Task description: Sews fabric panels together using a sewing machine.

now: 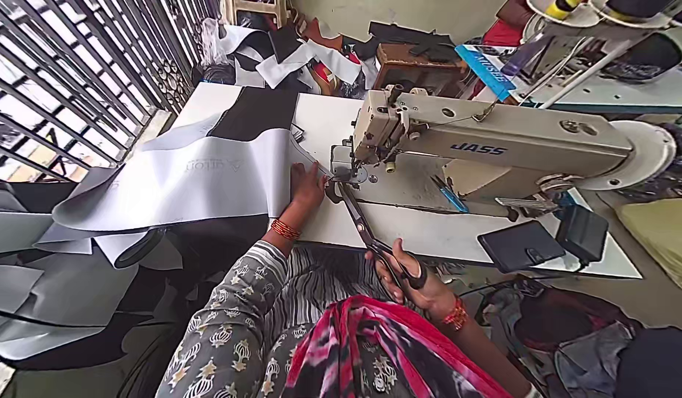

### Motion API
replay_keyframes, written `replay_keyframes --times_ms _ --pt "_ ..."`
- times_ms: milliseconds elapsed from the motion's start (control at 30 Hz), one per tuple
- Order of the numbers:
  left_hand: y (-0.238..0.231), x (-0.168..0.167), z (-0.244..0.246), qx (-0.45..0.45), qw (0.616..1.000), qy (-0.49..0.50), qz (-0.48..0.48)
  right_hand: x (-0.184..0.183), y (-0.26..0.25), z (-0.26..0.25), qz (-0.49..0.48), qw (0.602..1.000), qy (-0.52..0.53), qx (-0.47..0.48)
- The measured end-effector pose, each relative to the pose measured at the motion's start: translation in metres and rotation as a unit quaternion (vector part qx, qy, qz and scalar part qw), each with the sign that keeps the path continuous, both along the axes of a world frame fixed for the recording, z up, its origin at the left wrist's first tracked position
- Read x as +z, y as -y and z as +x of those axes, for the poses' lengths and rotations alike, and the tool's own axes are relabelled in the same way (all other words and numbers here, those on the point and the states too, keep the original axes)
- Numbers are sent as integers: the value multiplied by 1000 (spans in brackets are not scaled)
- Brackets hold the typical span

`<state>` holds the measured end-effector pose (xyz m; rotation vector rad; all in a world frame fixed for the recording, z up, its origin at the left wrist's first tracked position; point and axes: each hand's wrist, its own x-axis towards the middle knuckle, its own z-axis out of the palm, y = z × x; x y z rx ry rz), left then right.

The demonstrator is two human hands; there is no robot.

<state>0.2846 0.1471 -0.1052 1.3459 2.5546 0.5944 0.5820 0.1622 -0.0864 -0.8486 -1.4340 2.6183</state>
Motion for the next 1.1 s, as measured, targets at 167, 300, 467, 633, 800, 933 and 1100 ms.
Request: replay_keyframes --times_ms 167,300,467,633,800,933,1100 --pt "1 2 1 6 1000 -12 -15 3 3 -41 14 998 25 -52" --pt "6 4 2 4 999 -9 -41 -2 7 -44 9 997 32 -76" --pt "41 4 19 -42 997 30 -58 -1 13 -14 28 996 58 -60" --pt "103 6 56 -164 979 11 -121 3 3 34 121 988 86 -50" --pt "142 -21 73 -220 975 -28 -14 19 -8 58 249 951 175 -55" --pt "144 -32 71 -217 974 -56 29 29 -22 56 378 875 297 -62" --pt "144 -30 71 -209 975 -30 75 32 -42 41 544 727 414 -69"
